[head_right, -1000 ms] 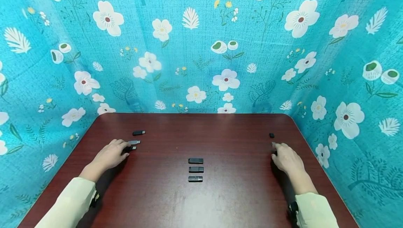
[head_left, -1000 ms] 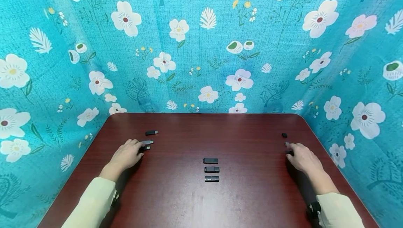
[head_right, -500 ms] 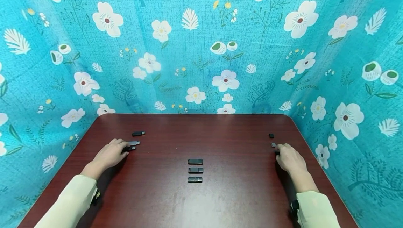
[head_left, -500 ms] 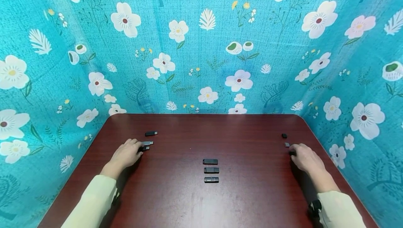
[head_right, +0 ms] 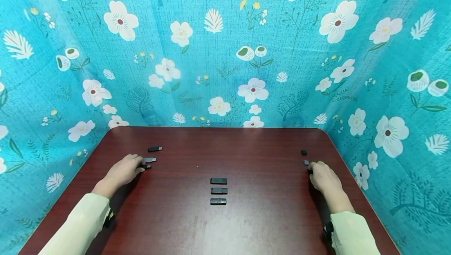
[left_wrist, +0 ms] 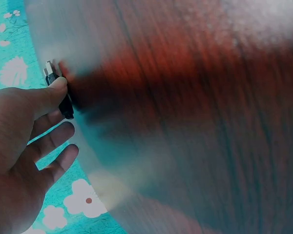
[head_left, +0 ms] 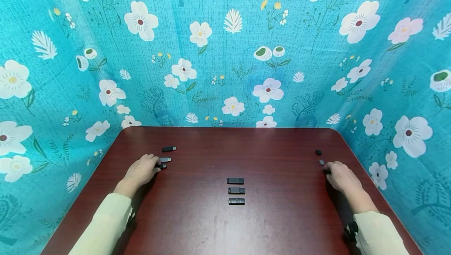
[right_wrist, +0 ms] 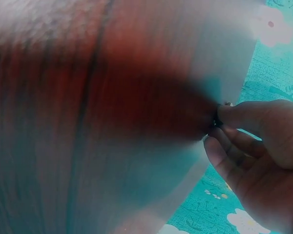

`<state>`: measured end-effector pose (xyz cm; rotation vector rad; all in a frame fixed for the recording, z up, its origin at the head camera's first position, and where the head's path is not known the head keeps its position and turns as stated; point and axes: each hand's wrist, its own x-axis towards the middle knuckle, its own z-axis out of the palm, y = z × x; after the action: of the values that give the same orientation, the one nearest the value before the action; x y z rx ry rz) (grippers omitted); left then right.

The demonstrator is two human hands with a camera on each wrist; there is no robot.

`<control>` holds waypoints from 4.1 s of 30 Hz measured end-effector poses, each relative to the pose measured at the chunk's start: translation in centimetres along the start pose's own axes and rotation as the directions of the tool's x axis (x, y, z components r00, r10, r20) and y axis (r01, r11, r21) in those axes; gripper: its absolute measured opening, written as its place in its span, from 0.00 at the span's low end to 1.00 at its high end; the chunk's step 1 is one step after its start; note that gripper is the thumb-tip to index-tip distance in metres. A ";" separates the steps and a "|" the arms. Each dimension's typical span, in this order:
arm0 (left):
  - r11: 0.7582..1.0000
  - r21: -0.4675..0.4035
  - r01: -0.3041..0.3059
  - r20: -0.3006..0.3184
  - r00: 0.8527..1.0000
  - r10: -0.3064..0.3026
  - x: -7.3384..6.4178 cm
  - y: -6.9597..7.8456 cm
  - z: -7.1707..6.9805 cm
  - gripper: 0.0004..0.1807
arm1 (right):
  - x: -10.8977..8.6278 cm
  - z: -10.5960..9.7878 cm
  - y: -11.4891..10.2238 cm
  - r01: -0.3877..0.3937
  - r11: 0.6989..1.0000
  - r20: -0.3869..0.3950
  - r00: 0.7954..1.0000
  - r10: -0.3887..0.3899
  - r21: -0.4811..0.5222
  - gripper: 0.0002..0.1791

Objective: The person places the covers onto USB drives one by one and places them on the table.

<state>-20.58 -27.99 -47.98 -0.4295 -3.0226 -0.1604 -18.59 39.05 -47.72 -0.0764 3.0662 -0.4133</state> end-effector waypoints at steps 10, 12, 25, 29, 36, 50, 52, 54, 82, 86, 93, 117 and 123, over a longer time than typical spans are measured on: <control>0.999 -0.031 0.028 0.042 0.999 -0.027 0.3 -0.1 -0.2 0.08 | 0.4 -0.4 0.0 0.021 0.999 0.022 1.000 -0.021 -0.026 0.15; 0.999 -0.035 0.033 0.044 0.999 -0.031 0.3 -0.1 -0.2 0.08 | 0.5 -0.4 0.1 0.020 0.999 0.033 0.999 -0.019 -0.031 0.15; 0.997 -0.069 0.037 0.052 0.998 -0.034 0.0 0.4 -0.7 0.10 | 0.2 -0.4 -0.6 0.009 1.000 0.042 0.999 -0.009 -0.002 0.16; 0.999 -0.050 0.014 0.033 0.999 -0.013 0.0 0.8 -0.9 0.10 | 0.1 -0.5 -1.5 0.015 0.999 0.035 0.999 -0.016 0.029 0.14; 0.998 -0.069 -0.010 0.010 1.000 0.010 0.3 2.3 -0.8 0.12 | 0.3 -0.3 -3.8 0.075 0.996 -0.006 0.997 -0.075 0.044 0.11; 0.992 -0.111 -0.051 0.024 0.998 0.054 1.5 5.6 -0.8 0.09 | 1.1 0.8 -7.8 0.152 0.985 -0.066 0.987 -0.147 0.077 0.10; 0.992 -0.117 -0.039 0.042 0.998 0.044 1.7 6.1 -0.7 0.09 | 1.3 1.0 -8.3 0.156 0.985 -0.063 0.986 -0.152 0.079 0.11; 0.992 -0.122 -0.032 0.056 0.998 0.039 1.9 6.6 -0.6 0.09 | 1.5 1.1 -8.9 0.160 0.984 -0.054 0.986 -0.156 0.081 0.12; 0.982 -0.150 -0.117 0.027 0.992 0.122 4.4 12.6 0.2 0.10 | 3.1 2.8 -15.6 0.228 0.963 -0.020 0.974 -0.227 0.147 0.08; 0.981 -0.142 -0.132 0.020 0.990 0.137 4.8 13.3 0.3 0.10 | 3.2 2.8 -16.2 0.232 0.963 -0.013 0.972 -0.233 0.140 0.08; 0.979 -0.144 -0.148 0.009 0.989 0.150 5.3 14.5 0.5 0.10 | 3.4 3.2 -17.2 0.242 0.963 -0.024 0.970 -0.240 0.117 0.10; 0.961 -0.163 -0.225 -0.010 0.974 0.226 6.2 17.7 1.3 0.10 | 3.3 4.3 -21.7 0.269 0.950 -0.014 0.963 -0.270 0.158 0.12; 0.956 -0.173 -0.236 -0.008 0.971 0.239 6.4 18.6 1.6 0.10 | 3.3 4.9 -22.6 0.294 0.944 -0.022 0.955 -0.294 0.149 0.11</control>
<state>-21.57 -8.27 -47.18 -0.8064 -2.9480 -0.4050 -20.63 15.79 -46.58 -0.5334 3.0148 -0.6579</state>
